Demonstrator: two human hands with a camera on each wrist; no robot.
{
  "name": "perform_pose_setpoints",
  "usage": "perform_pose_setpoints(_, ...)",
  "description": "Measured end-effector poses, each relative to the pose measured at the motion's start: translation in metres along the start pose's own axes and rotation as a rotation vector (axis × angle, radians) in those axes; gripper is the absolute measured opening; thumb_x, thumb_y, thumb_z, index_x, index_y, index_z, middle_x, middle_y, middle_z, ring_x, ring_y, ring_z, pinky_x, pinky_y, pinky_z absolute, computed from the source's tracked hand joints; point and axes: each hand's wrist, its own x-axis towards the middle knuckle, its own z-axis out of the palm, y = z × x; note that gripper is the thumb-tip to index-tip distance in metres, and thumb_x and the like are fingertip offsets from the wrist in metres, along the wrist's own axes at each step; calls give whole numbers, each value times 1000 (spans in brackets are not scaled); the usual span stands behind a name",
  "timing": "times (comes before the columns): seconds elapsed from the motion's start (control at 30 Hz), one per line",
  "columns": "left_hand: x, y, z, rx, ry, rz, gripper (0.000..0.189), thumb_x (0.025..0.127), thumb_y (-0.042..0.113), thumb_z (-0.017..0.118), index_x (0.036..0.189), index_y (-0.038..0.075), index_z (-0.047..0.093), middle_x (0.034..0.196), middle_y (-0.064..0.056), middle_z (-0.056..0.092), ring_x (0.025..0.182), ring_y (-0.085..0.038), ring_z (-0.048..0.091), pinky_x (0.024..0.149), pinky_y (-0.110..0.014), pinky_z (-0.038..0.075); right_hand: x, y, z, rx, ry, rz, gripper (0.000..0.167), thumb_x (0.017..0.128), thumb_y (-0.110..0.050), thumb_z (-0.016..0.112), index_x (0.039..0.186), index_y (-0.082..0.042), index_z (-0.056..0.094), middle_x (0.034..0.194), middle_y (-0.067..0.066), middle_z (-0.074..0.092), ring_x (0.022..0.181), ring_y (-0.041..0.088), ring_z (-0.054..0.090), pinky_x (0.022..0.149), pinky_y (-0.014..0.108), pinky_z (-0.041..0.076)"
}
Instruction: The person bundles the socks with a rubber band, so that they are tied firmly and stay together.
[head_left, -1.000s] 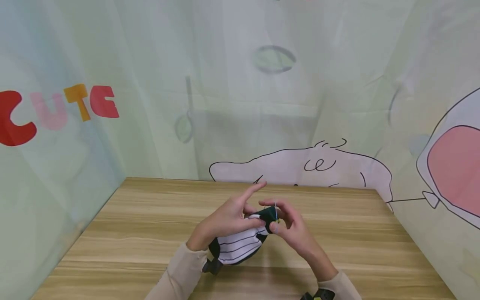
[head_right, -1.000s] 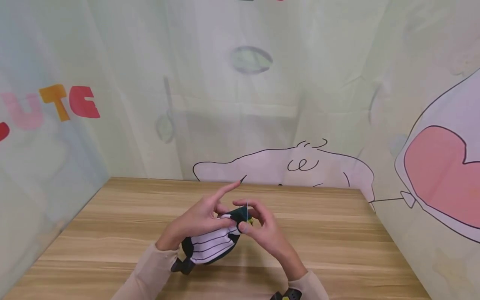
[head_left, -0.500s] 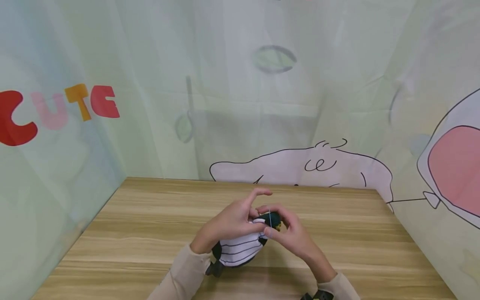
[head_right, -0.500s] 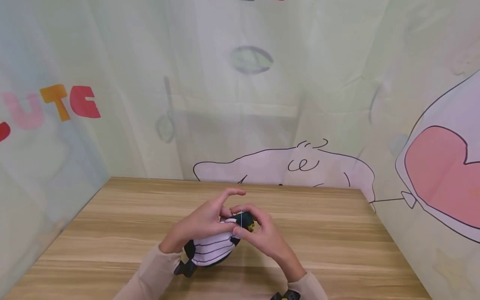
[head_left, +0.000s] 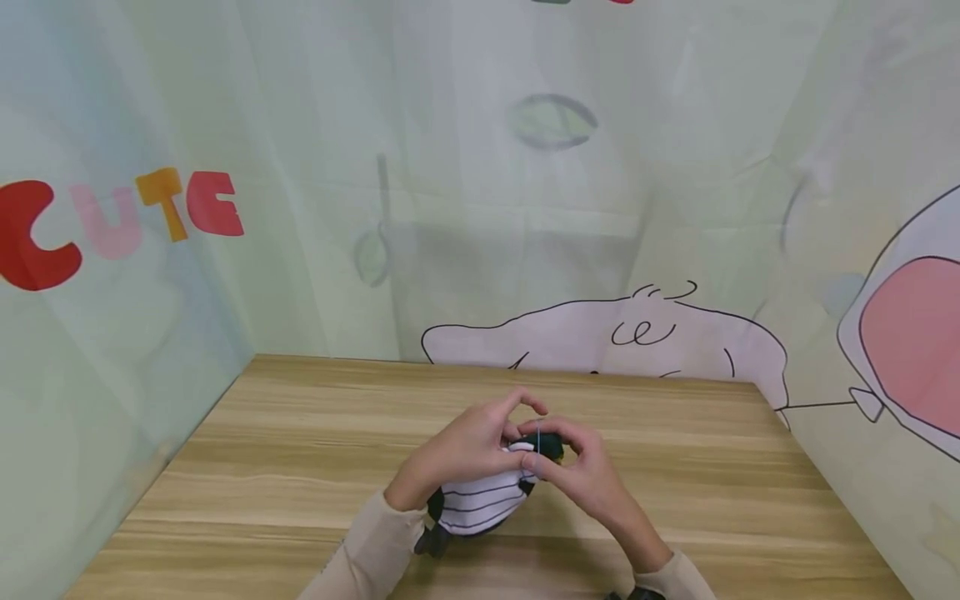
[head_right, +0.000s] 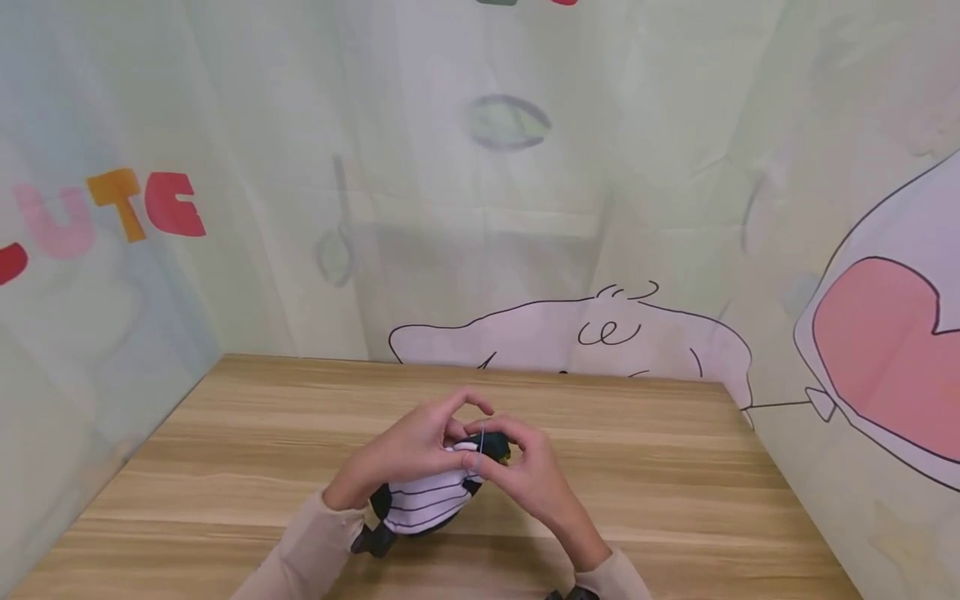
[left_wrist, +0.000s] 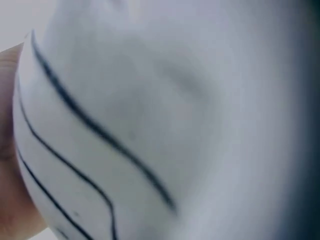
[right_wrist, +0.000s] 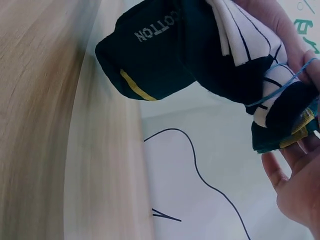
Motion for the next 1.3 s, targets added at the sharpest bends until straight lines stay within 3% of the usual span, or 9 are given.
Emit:
perform_pose_setpoints(0.2,1,-2,1,82,23,3,46,85,30,81,118,16,53,66,11,60,58,1,51,61,-22,43,1,-3,-3,-6,-34,59,24,89,-8,75,113,-10,75,109,1,74,95,13,65,81,28,50)
perform_pose_setpoints(0.43,1,-4,4,112,88,0,26,92,33,74,109,22,58,50,19,52,49,7,48,54,-21,39,1,-4,-6,-35,-55,97,25,86,-10,79,110,-7,75,99,0,75,90,11,67,80,29,51)
perform_pose_setpoints(0.67,3,-5,6,64,97,-20,19,98,36,65,107,20,60,66,11,69,59,3,62,55,-22,46,1,-4,-6,-4,-42,125,18,88,-7,76,105,-3,75,87,2,75,82,11,69,75,28,52)
perform_pose_setpoints(0.87,4,-7,4,91,136,-11,12,100,28,64,108,19,63,64,11,65,55,1,56,55,-21,43,2,-5,-7,15,-8,182,20,89,-7,75,107,1,72,83,6,74,76,12,69,67,27,54)
perform_pose_setpoints(1.07,2,-8,-1,141,191,18,11,99,25,64,107,20,70,74,11,69,67,-1,60,63,-25,46,4,-4,-8,9,41,180,17,89,-4,74,105,1,69,82,8,71,70,12,66,62,28,54)
perform_pose_setpoints(1.3,-1,-11,-9,125,175,25,18,101,30,60,105,20,74,86,10,71,75,-4,60,66,-26,47,5,-7,-11,-3,70,177,16,91,-4,72,105,1,68,87,11,71,73,13,65,62,28,55)
